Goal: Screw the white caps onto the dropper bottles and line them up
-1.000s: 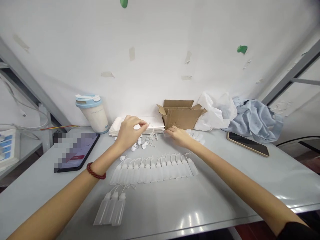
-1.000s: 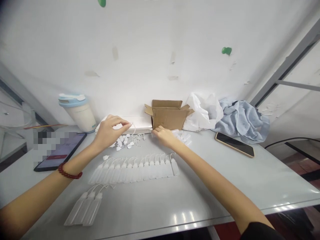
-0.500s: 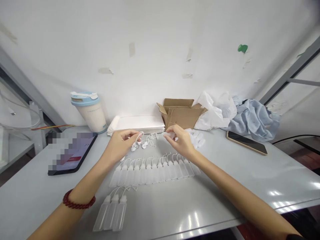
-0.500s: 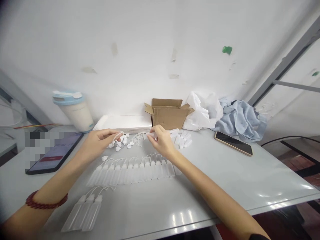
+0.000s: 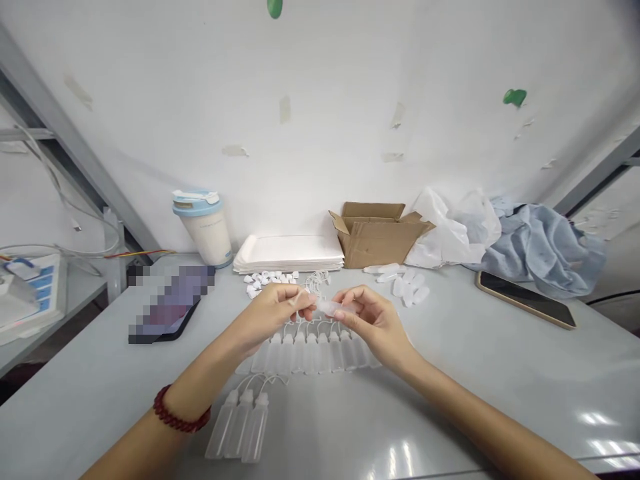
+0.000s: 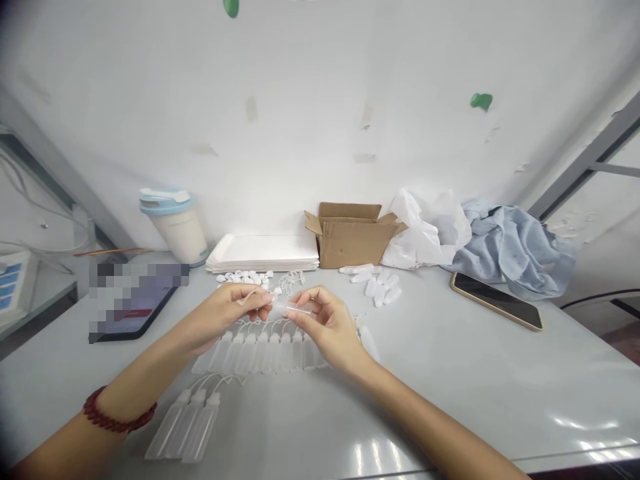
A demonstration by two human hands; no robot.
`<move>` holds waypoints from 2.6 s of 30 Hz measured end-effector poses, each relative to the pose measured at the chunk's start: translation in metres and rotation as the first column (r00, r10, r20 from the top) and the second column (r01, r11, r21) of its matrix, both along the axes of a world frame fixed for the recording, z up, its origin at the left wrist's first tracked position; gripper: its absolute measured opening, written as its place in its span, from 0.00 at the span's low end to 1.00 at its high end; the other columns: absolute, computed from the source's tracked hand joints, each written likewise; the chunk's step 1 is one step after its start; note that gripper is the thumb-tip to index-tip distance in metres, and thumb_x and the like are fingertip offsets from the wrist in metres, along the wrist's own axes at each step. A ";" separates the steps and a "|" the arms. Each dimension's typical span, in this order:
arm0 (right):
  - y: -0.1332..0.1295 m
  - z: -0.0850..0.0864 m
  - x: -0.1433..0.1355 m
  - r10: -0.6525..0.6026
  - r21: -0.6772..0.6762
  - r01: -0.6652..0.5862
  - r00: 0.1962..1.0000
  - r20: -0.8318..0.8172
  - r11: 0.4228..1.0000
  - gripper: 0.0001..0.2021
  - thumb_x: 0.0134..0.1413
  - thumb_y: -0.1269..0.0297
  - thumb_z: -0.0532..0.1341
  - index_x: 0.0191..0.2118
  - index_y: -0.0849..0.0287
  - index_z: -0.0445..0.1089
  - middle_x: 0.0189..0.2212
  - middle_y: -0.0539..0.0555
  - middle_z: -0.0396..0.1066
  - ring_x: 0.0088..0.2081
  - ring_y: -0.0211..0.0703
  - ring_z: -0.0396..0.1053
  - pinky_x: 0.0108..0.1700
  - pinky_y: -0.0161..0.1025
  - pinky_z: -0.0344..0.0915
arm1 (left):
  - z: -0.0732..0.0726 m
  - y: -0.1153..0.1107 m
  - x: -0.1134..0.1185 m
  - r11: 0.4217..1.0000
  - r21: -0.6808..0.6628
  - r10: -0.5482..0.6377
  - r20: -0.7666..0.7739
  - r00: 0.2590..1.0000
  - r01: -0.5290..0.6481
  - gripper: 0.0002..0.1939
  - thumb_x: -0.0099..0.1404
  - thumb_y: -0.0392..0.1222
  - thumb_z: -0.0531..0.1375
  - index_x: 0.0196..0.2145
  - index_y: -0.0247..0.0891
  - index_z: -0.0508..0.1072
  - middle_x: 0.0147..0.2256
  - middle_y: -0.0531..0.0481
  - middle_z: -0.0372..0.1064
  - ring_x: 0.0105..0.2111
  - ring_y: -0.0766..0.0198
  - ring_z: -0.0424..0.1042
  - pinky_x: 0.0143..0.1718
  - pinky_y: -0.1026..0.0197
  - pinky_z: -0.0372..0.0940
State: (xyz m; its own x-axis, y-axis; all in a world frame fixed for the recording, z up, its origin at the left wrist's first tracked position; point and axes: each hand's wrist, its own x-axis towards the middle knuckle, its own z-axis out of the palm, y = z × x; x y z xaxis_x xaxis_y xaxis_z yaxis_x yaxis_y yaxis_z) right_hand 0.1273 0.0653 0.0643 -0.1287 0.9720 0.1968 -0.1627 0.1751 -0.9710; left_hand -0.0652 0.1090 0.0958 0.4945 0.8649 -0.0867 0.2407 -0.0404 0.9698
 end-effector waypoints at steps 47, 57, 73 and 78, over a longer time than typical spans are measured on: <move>-0.001 -0.011 0.007 -0.585 0.822 -0.153 0.632 0.508 0.549 0.12 0.58 0.74 0.57 0.45 0.58 0.72 0.35 0.60 0.75 0.36 0.47 0.73 0.37 0.43 0.71 | -0.006 -0.011 0.012 0.988 0.146 -0.042 -0.031 0.999 0.046 0.11 0.61 0.45 0.61 0.38 0.39 0.79 0.35 0.49 0.76 0.36 0.60 0.72 0.37 0.62 0.64; -0.011 0.014 0.000 0.258 -0.293 -0.335 0.927 -0.273 0.895 0.12 0.54 0.57 0.64 0.36 0.62 0.75 0.33 0.56 0.76 0.35 0.42 0.74 0.47 0.42 0.66 | 0.013 -0.043 -0.004 0.611 0.791 0.160 -0.173 0.972 0.040 0.05 0.64 0.38 0.58 0.36 0.38 0.74 0.33 0.47 0.72 0.34 0.60 0.69 0.36 0.59 0.65; -0.027 0.006 -0.017 0.342 -0.261 -0.450 0.864 -0.370 0.854 0.13 0.54 0.57 0.64 0.41 0.60 0.75 0.34 0.55 0.75 0.38 0.42 0.73 0.45 0.39 0.65 | -0.018 -0.078 -0.010 0.291 0.939 0.204 -0.246 0.947 0.181 0.22 0.63 0.32 0.60 0.54 0.31 0.63 0.49 0.37 0.68 0.49 0.53 0.65 0.50 0.51 0.64; -0.033 0.003 -0.023 0.365 -0.267 -0.464 0.864 -0.347 0.845 0.13 0.56 0.56 0.62 0.40 0.59 0.75 0.34 0.55 0.75 0.40 0.43 0.73 0.47 0.42 0.65 | -0.026 -0.087 -0.021 0.375 0.908 0.179 -0.268 0.947 0.187 0.23 0.63 0.34 0.60 0.55 0.33 0.62 0.50 0.38 0.68 0.51 0.54 0.64 0.52 0.52 0.63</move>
State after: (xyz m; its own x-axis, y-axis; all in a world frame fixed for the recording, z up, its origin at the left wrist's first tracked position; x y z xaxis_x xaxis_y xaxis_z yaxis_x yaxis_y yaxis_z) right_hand 0.1045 0.0326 0.0675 -0.5238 0.8510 -0.0375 -0.4123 -0.2918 -0.8631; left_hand -0.0859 0.0217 0.0697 0.6066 0.4914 0.6250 0.4755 -0.8542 0.2102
